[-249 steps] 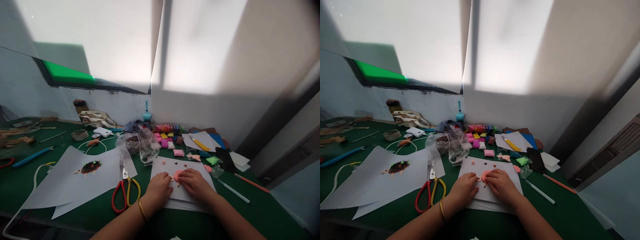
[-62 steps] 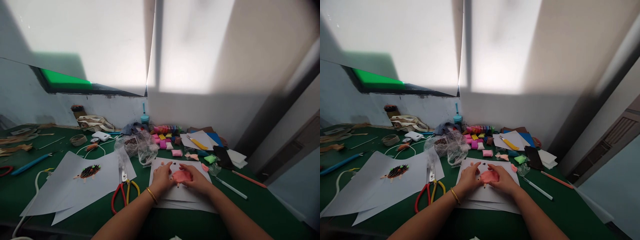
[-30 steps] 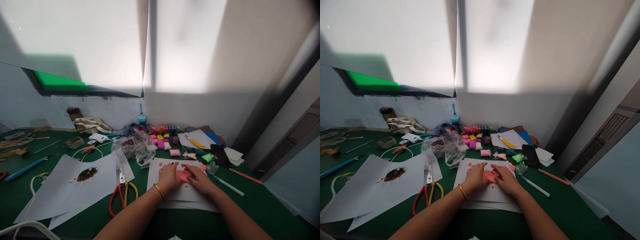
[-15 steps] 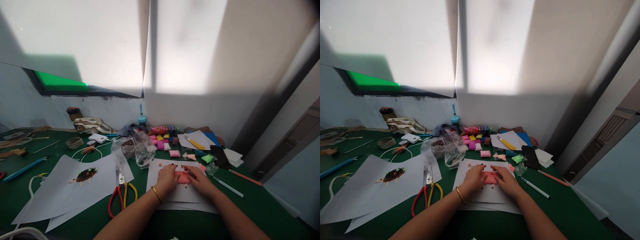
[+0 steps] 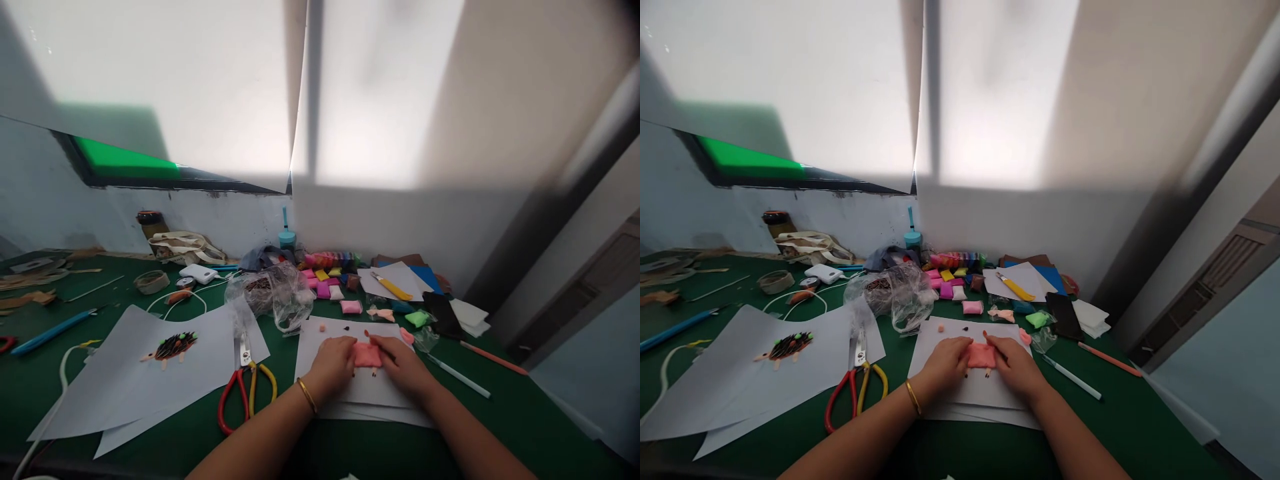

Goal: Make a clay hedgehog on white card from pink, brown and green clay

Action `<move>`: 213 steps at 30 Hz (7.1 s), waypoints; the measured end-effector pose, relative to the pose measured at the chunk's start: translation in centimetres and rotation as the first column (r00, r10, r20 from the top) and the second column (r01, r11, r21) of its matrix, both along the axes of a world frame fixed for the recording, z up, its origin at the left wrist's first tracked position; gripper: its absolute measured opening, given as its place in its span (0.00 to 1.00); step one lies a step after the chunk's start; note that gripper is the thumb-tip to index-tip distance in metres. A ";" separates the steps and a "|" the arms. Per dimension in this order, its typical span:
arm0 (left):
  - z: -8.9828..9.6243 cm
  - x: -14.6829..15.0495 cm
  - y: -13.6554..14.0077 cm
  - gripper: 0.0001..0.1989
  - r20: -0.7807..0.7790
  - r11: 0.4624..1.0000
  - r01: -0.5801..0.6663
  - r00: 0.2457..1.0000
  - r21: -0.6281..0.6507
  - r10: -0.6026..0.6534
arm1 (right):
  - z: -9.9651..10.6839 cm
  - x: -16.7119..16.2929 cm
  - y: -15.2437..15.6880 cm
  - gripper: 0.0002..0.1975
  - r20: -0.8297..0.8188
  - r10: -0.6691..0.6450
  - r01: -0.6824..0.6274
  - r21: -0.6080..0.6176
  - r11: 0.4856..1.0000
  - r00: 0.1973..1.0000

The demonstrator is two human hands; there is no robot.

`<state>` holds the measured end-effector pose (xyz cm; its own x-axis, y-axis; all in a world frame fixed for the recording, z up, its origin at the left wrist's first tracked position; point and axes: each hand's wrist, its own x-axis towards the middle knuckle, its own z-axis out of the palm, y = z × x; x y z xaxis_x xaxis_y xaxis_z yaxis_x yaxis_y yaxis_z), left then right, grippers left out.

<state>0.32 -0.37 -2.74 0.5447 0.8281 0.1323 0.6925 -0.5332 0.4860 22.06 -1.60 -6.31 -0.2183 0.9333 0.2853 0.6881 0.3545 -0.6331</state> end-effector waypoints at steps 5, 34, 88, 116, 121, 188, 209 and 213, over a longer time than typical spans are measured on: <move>-0.1 0.6 1.2 0.24 -0.016 0.988 -0.126 0.992 -0.087 0.125 | -0.5 0.6 0.4 0.29 -0.075 -0.006 0.005 -0.023 1.000 0.997; -0.2 1.6 2.8 0.19 -0.017 0.989 0.125 0.992 -0.078 -0.126 | 0.0 1.3 -0.3 0.30 -0.064 -0.038 0.032 -0.086 0.996 0.997; 1.2 -7.4 1.1 0.21 -0.167 0.999 -0.036 0.985 0.020 0.039 | 0.3 -0.2 -1.2 0.30 -0.026 -0.093 0.085 -0.213 0.973 0.995; 1.7 -8.0 -0.2 0.07 -0.098 0.995 0.098 0.990 -0.019 -0.100 | 0.4 -0.2 -1.3 0.29 -0.060 -0.095 0.080 -0.209 0.975 0.994; 1.6 -7.7 -0.2 0.07 -0.108 0.997 0.073 0.991 -0.014 -0.074 | 0.6 -0.3 -1.3 0.29 -0.042 -0.092 0.082 -0.203 0.976 0.995; -1.5 -5.9 -0.3 0.13 0.008 0.989 -0.001 1.000 0.149 0.000 | 4.1 -7.9 -0.3 0.17 0.449 0.176 -0.197 0.001 0.980 0.876; -1.4 -5.7 -0.8 0.12 -0.061 0.980 -0.013 0.998 0.201 0.026 | 3.8 -7.8 -2.7 0.24 0.501 0.171 -0.225 0.049 0.973 0.849; -1.2 -5.7 -0.8 0.11 -0.059 0.981 -0.010 0.998 0.194 0.022 | 3.6 -7.8 -3.0 0.25 0.508 0.175 -0.224 0.036 0.974 0.843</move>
<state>-5.38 -1.19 -3.96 0.5433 0.7987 0.2585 0.7268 -0.6016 0.3314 14.30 -4.58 -2.74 -0.5324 0.8297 0.1680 0.8102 0.5569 -0.1826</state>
